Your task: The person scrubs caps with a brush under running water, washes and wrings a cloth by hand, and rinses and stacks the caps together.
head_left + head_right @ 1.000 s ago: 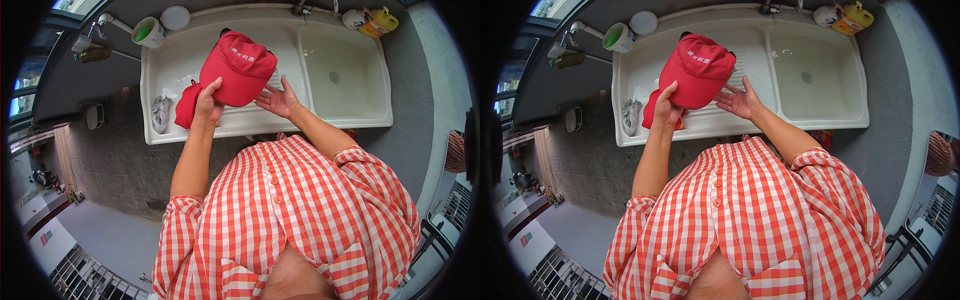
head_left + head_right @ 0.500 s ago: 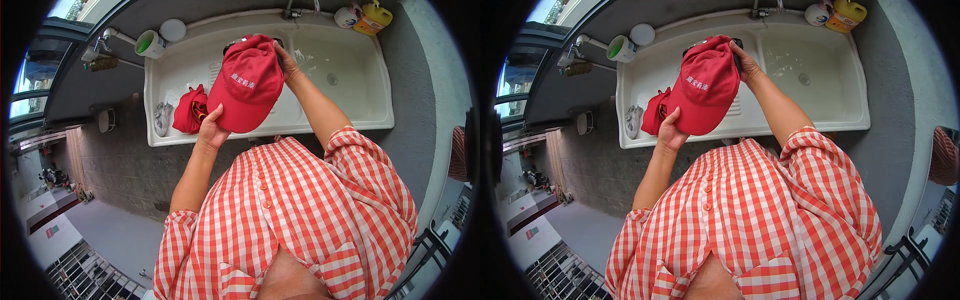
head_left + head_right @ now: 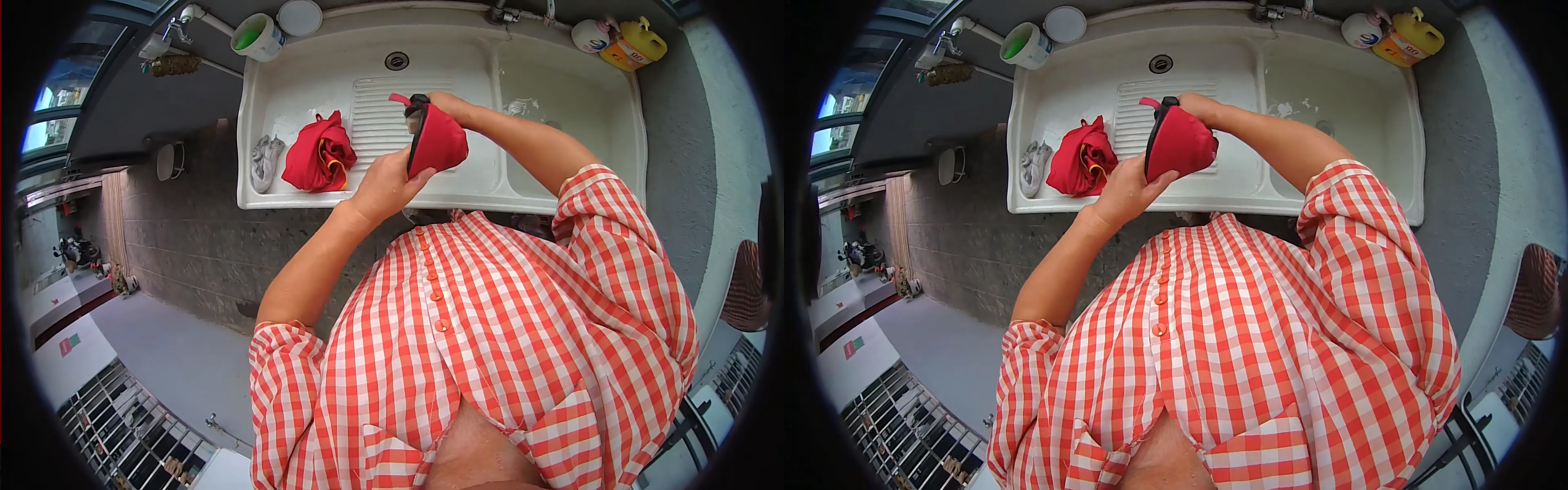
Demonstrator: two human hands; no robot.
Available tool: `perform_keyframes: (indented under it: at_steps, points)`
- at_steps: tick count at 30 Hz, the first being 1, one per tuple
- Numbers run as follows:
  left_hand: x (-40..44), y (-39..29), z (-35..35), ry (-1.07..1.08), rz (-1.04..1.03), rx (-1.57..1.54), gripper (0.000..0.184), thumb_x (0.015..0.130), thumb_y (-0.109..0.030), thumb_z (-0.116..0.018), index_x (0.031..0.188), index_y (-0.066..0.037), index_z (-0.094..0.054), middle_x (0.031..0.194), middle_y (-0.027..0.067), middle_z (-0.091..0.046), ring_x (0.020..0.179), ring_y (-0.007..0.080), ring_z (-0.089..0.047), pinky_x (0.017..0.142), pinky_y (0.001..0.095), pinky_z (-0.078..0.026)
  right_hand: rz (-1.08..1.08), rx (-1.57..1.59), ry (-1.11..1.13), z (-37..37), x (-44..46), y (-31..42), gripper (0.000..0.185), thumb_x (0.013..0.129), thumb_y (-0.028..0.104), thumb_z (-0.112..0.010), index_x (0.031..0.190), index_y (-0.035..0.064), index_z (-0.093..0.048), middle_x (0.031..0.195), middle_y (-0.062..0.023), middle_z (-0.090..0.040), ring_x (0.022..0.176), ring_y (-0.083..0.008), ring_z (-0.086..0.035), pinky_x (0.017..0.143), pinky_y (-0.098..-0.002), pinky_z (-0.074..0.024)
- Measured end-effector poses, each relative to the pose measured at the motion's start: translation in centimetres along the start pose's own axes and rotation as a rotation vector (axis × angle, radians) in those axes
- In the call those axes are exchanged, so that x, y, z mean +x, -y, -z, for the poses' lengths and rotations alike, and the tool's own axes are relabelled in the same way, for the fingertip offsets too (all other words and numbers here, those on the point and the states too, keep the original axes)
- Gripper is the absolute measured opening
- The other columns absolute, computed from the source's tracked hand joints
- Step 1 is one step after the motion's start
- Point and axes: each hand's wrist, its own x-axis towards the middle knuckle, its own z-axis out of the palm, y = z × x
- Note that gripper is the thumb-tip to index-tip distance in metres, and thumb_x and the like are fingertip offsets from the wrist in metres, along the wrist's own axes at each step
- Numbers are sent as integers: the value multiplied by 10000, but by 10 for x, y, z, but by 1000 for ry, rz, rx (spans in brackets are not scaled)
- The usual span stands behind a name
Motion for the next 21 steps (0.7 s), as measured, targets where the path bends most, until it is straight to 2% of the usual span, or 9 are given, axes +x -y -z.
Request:
perform_keyframes:
  at_steps: [4, 6, 8, 9, 10, 12, 16, 17, 21]
  points:
    - [-1, 0, -7, 153, -281, 186, 212, 818, -150, -616, 967, -14, -554, 844, 195, -612, 796, 382, -576, 676, 419, -461, -163, -176, 198, 4, -4, 34, 407, 739, 403, -628, 732, -1, -671, 686, -153, -633, 625, -231, -589, 599, -360, -453]
    - [-1, 3, -2, 144, -290, 201, 217, 821, -149, -613, 970, -3, -554, 826, 183, -612, 778, 379, -577, 676, 399, -466, -133, -161, 174, 8, 0, 29, 425, 748, 447, -631, 783, 26, -683, 705, -112, -650, 601, -226, -591, 581, -364, -461]
    - [-4, -2, 11, 96, -173, 121, 243, 836, -170, -612, 1010, -6, -566, 833, 172, -626, 755, 318, -613, 684, 368, -472, -237, 495, 74, 8, -2, 16, 435, 784, 480, -617, 943, 79, -673, 871, -83, -662, 715, -216, -612, 640, -354, -475]
    - [-6, -1, 20, 96, 67, -74, 282, 860, -201, -606, 1056, 0, -579, 890, 123, -655, 807, 217, -632, 732, 321, -476, -150, 824, 10, 12, -18, 21, 439, 821, 459, -602, 1085, 109, -611, 1061, -82, -622, 884, -209, -610, 773, -351, -493]
    - [-10, 4, 28, 55, 137, -434, 371, 865, -205, -609, 1159, 8, -534, 1040, 91, -630, 955, 160, -590, 835, 309, -456, -138, 819, 7, 22, -28, 22, 439, 821, 459, -602, 1085, 109, -611, 1061, -82, -622, 884, -209, -610, 773, -351, -493]
    - [-20, 2, 37, -127, 107, -779, 427, 847, -229, -633, 1185, -1, -507, 1092, 76, -603, 1003, 147, -562, 887, 321, -438, -95, 1466, 198, 39, -43, 22, 411, 830, 396, -614, 1108, 94, -588, 1157, -111, -576, 1027, -200, -572, 906, -359, -465]
    - [-30, 5, 34, -249, 212, -1257, 415, 856, -131, -599, 1238, -30, -470, 1179, 74, -559, 1080, 170, -535, 948, 325, -404, 275, 1833, 269, 44, -60, 43, 323, 843, 307, -592, 1069, 76, -573, 1049, -90, -628, 919, -192, -622, 886, -342, -494]
    - [-29, 7, 35, -247, 210, -1314, 399, 861, -96, -578, 1240, -35, -468, 1190, 71, -552, 1086, 177, -533, 955, 314, -399, 87, 1717, -35, 45, -63, 49, 293, 828, 282, -606, 1034, 75, -580, 970, -84, -651, 850, -189, -637, 840, -329, -517]
    - [-34, -2, 39, -345, 166, -1146, 370, 867, -124, -583, 1209, -16, -493, 1142, 62, -583, 1054, 180, -555, 912, 313, -428, 103, 1435, -206, 50, -55, 86, 283, 811, 289, -633, 999, 79, -597, 899, -80, -656, 819, -179, -634, 769, -325, -532]
